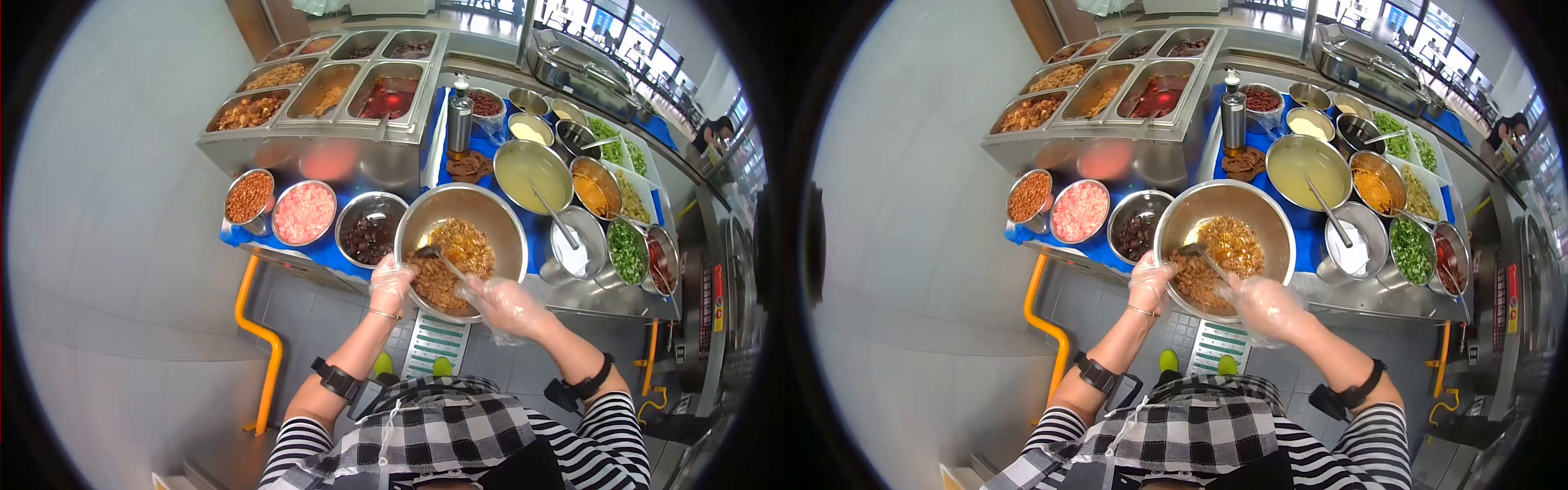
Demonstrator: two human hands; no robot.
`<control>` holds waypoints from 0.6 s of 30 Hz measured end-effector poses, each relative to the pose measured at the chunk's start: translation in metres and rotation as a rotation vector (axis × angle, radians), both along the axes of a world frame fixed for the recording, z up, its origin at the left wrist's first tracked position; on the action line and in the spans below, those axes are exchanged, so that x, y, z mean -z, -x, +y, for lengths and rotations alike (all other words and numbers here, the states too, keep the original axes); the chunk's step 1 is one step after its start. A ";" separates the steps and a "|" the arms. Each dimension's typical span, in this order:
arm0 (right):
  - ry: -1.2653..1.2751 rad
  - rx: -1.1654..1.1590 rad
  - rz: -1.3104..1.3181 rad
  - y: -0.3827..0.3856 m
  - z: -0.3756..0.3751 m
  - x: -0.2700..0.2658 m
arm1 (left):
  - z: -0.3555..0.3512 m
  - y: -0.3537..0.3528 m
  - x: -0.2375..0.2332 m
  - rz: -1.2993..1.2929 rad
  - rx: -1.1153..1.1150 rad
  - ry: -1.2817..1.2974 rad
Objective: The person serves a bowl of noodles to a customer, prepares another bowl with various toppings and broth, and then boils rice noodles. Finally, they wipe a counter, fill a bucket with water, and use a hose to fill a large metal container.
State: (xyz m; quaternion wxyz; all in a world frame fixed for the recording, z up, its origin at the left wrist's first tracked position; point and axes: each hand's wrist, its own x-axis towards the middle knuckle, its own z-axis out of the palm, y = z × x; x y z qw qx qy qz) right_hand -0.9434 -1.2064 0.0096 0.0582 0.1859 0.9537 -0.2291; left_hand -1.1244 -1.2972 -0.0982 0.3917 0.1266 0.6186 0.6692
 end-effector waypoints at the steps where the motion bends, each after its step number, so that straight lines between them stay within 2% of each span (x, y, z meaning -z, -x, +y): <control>1: -0.006 0.012 -0.006 -0.002 -0.003 -0.012 | 0.000 0.005 -0.004 0.003 0.003 -0.011; 3: 0.050 0.135 -0.098 -0.012 -0.005 -0.029 | -0.004 0.017 -0.005 -0.015 0.029 -0.059; 4: 0.047 0.286 -0.009 -0.010 -0.005 -0.027 | -0.004 0.022 -0.007 0.019 0.028 -0.079; 5: 0.042 0.315 -0.008 -0.003 -0.003 -0.020 | -0.004 0.025 -0.010 0.053 0.037 -0.098; 7: -0.201 0.457 0.224 0.005 0.003 -0.001 | -0.008 0.032 -0.020 0.169 0.123 -0.191; 8: -0.207 0.438 0.124 0.006 -0.001 0.010 | -0.007 0.037 -0.024 0.228 0.165 -0.067; 9: -0.209 0.428 0.022 0.005 -0.006 0.014 | -0.003 0.043 -0.021 0.198 0.200 -0.075; 11: -0.171 0.367 0.070 -0.005 -0.023 0.010 | 0.003 0.041 -0.031 0.093 0.154 -0.185; 12: -0.162 0.378 0.050 -0.005 -0.031 0.000 | 0.005 0.045 -0.022 0.059 0.170 -0.191; 13: -0.162 0.412 0.044 -0.002 -0.033 0.000 | 0.009 0.049 -0.007 0.025 0.177 -0.190; 15: -0.220 0.638 0.031 0.002 -0.034 0.006 | 0.019 0.047 0.006 0.104 0.196 -0.106; 16: -0.181 0.737 -0.013 0.000 -0.028 0.023 | 0.023 0.041 0.009 -0.008 0.182 -0.145; 17: -0.187 0.752 -0.015 -0.001 -0.029 0.027 | 0.028 0.036 0.009 -0.122 0.165 -0.182; 18: -0.073 0.747 0.034 -0.004 -0.031 0.029 | 0.030 0.028 0.006 -0.171 0.126 -0.174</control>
